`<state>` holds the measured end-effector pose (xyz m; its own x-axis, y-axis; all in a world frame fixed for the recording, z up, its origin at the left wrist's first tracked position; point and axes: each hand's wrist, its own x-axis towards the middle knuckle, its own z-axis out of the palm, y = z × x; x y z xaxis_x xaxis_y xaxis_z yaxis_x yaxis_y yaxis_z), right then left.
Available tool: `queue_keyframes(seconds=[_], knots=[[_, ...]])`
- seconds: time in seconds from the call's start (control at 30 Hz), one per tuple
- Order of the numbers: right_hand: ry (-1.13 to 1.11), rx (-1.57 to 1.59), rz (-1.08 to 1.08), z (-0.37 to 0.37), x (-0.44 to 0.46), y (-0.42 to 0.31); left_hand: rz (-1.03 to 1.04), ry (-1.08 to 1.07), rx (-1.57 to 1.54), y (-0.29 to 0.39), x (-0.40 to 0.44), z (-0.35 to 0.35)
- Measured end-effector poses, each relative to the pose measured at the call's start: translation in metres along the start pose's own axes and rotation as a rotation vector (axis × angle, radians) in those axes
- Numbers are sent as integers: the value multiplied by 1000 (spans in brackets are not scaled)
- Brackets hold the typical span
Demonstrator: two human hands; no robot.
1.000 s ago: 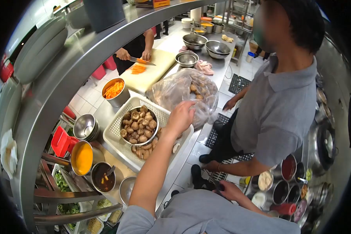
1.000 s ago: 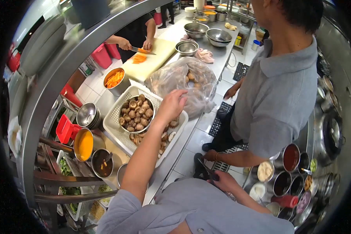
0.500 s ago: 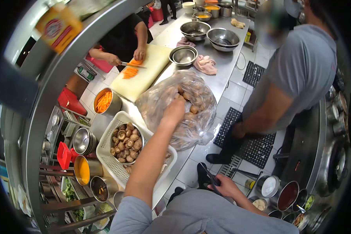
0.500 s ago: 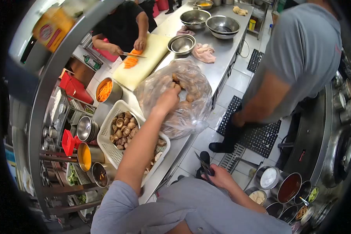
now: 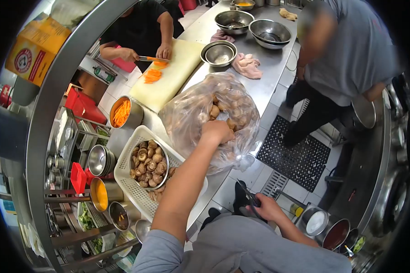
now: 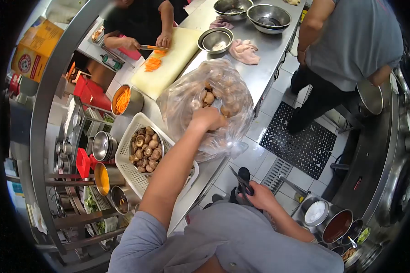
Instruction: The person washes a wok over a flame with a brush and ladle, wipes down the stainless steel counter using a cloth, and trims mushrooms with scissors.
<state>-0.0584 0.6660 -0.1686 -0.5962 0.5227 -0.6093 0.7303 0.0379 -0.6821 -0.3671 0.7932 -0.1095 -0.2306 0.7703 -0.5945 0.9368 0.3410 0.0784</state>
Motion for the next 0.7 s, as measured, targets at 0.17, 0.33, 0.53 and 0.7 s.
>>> queue_keyframes(seconds=[0.17, 0.33, 0.53, 0.7], knots=[[-14, -66, 5, 4, -1, 2, 60, -46, -114, -6, 10, -2], [-9, -114, -13, 1, -9, -7, -60, 86, -140, 3, 5, 9], [120, 56, -107, 8, -16, -7, 445, 597, -1278, -54, -54, 22], [269, 16, -355, 18, -26, -50, 506, 476, -1814, -87, -186, 72]])
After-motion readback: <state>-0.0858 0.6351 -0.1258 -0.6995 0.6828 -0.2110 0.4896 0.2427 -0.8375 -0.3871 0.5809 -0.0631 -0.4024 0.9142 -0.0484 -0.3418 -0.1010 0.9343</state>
